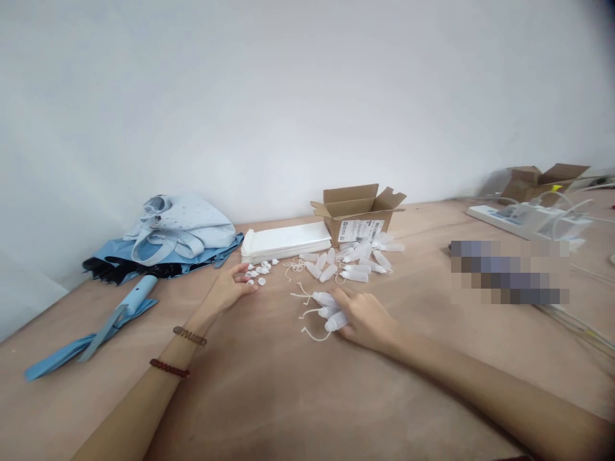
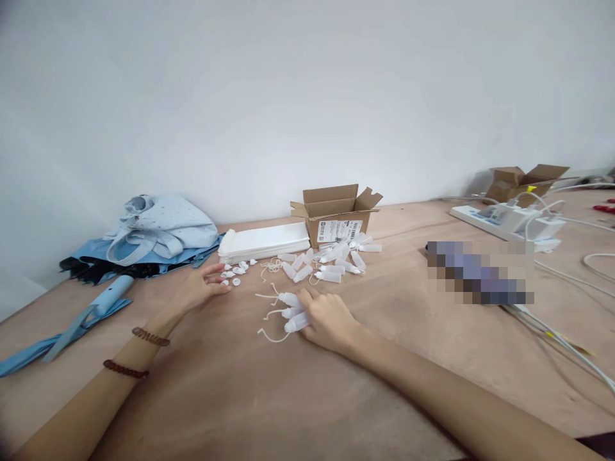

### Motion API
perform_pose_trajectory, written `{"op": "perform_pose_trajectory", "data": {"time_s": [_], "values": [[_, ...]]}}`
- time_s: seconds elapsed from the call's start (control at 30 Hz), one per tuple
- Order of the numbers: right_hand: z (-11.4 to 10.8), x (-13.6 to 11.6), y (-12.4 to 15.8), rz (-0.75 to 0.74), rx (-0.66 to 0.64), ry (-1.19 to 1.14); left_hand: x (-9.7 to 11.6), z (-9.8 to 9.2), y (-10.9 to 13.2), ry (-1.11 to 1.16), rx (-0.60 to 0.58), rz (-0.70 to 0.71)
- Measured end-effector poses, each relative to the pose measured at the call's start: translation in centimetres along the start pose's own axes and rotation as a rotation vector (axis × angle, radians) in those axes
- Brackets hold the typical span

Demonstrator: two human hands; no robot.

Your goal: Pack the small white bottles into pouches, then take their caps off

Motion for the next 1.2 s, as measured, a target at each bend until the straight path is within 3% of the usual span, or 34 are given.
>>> {"op": "perform_pose_trajectory", "data": {"time_s": [0.2, 0.3, 0.53, 0.77, 1.03, 1.2], "values": [[-0.2, -0.1, 0.0, 0.002, -0.014, 0.007, 0.1, -0.8, -0.5, -0.336, -0.018, 0.117], [-0.2, -0.2, 0.0, -0.002, -0.005, 0.009, -0.2, -0.2, -0.7, -0.45, -0.044, 0.106], [0.0, -0.2, -0.1, -0.014, 0.005, -0.013, -0.9, 2.0, -0.6, -0.3, -0.046, 0.082], [-0.1, -0.2, 0.0, -0.009, 0.013, -0.005, -0.2, 0.9, 0.2, -0.335, -0.043, 0.071], [-0.3, -0.2, 0.0, -0.021, 0.011, -0.019, 0.2, 1.7, 0.4, -0.198, -0.05, 0.091], [-0.3, -0.2, 0.0, -0.011, 0.007, -0.023, -0.3, 1.4, 0.0, -0.232, -0.067, 0.138]]}}
Point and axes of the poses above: each hand's wrist, its own y-axis away from the middle knuckle, its own z-axis out of the palm, x = y × z, the point moved 5 cm from there along -y, towards the middle knuckle, and after that the axes turned 8 degrees about z, right-handed, at the moved point
